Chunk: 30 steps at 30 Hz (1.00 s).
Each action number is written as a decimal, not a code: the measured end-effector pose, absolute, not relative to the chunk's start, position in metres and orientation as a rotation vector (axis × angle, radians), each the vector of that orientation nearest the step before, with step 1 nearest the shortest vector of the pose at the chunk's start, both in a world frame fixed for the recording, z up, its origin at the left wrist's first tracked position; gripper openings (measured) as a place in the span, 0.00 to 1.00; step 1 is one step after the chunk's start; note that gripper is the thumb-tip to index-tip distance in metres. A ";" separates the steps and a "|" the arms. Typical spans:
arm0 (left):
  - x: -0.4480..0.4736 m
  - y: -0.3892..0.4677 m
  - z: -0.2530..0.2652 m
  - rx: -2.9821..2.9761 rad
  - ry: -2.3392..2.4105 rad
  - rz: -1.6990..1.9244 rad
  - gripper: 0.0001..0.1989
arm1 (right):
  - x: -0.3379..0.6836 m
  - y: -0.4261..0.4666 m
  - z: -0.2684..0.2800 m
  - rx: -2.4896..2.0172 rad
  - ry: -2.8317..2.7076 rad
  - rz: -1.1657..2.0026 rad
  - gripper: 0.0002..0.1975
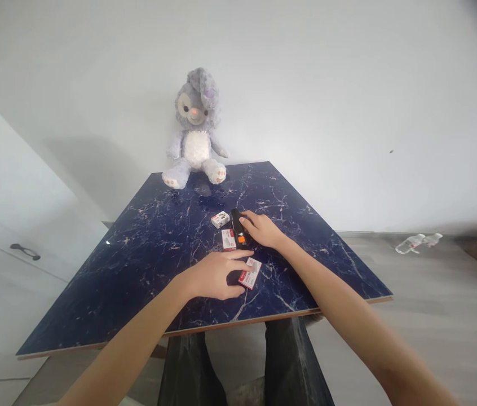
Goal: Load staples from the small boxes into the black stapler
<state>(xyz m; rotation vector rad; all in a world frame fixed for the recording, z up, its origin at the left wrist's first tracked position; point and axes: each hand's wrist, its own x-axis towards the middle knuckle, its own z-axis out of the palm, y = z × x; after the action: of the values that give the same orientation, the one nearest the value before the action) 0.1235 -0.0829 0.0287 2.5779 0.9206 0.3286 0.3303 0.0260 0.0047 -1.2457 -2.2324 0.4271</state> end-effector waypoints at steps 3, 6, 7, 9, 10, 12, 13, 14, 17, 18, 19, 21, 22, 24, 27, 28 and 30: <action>0.127 -0.083 0.028 2.534 0.905 0.363 0.21 | 0.330 0.026 0.004 -1.242 -2.235 0.451 0.18; 0.123 -0.078 0.030 2.434 0.941 0.481 0.26 | 0.330 0.027 0.003 -1.235 -2.228 0.434 0.18; 0.119 -0.074 0.031 2.383 0.991 0.565 0.28 | 0.330 0.027 0.003 -1.228 -2.229 0.431 0.18; 0.108 -0.065 0.033 2.277 1.138 0.789 0.27 | 0.331 0.028 0.003 -1.215 -2.236 0.442 0.18; 0.102 -0.059 0.032 2.237 1.219 0.905 0.26 | 0.331 0.028 0.003 -1.212 -2.241 0.453 0.18; 0.093 -0.048 0.029 2.210 1.357 1.065 0.21 | 0.332 0.028 0.003 -1.208 -2.245 0.466 0.18; 0.090 -0.044 0.026 2.225 1.403 1.098 0.19 | 0.332 0.028 0.003 -1.207 -2.245 0.468 0.18; 0.089 -0.040 0.023 2.253 1.429 1.108 0.17 | 0.332 0.027 0.002 -1.206 -2.242 0.466 0.18; 0.090 -0.035 0.013 2.382 1.423 1.038 0.15 | 0.332 0.027 0.002 -1.215 -2.227 0.463 0.18; 0.091 -0.035 0.011 2.424 1.413 1.003 0.15 | 0.331 0.027 0.002 -1.222 -2.225 0.465 0.18; 0.093 -0.035 0.009 2.460 1.404 0.968 0.15 | 0.331 0.027 0.002 -1.226 -2.223 0.466 0.18; 0.096 -0.036 0.006 2.506 1.381 0.916 0.14 | 0.331 0.027 0.003 -1.226 -2.223 0.467 0.18; 0.097 -0.037 0.005 2.515 1.366 0.903 0.15 | 0.330 0.027 0.003 -1.221 -2.225 0.465 0.18; 0.099 -0.038 0.002 2.515 1.330 0.893 0.18 | 0.331 0.027 0.003 -1.211 -2.230 0.458 0.18; 0.098 -0.032 -0.004 2.472 1.305 0.928 0.24 | 0.331 0.027 0.004 -1.207 -2.244 0.447 0.18; 0.096 -0.027 -0.006 2.434 1.342 0.965 0.24 | 0.331 0.027 0.004 -1.209 -2.247 0.444 0.18; 0.091 -0.015 -0.013 2.327 1.496 1.050 0.22 | 0.331 0.026 0.005 -1.214 -2.250 0.443 0.18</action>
<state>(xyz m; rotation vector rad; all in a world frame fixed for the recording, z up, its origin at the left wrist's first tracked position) 0.0911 -0.0148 -0.0125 2.3269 1.4958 1.0501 0.3311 0.0262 0.0053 -1.2136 -2.2500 0.4426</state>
